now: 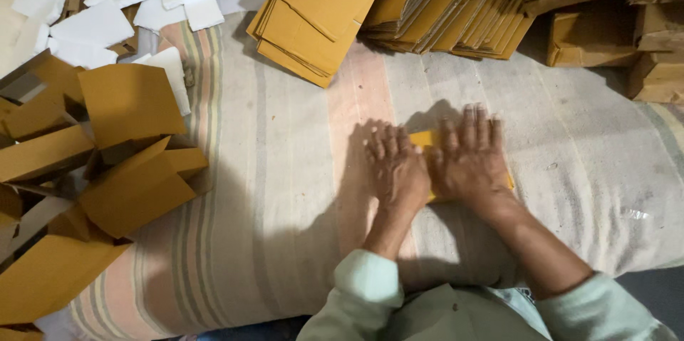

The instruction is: The person assembles small cardboard boxes by folding and pressing the flaps into place. They handle multiple flat cardboard pieces, fold them into box shapes, and place the finished boxes into a pile on the left.

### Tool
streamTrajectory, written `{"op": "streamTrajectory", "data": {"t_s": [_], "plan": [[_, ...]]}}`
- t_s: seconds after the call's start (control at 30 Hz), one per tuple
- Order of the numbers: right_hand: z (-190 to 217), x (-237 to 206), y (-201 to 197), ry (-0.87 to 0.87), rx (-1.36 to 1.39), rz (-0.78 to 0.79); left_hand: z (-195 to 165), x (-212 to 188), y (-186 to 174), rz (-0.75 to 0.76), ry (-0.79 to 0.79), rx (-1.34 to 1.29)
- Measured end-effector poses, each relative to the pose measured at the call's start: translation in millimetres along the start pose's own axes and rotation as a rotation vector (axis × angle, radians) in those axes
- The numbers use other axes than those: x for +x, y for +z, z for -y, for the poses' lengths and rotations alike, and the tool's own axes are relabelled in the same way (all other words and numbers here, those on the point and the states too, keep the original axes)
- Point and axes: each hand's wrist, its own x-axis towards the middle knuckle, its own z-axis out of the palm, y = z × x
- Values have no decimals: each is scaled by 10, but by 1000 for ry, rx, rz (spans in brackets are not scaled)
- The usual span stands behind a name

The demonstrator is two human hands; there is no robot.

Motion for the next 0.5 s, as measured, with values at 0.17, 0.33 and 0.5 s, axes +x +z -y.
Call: {"op": "streamTrajectory", "data": {"t_s": [0.17,0.33,0.5], "plan": [[69,82,-101,19,112,47,-95,66,-117,16,-83,-125],[-214,20,-131,165,197,32,36,98,-113,15,-182,-182],[-198,97,-213,179,-55,121,-90,153,-158,-209,-112,-43]]}}
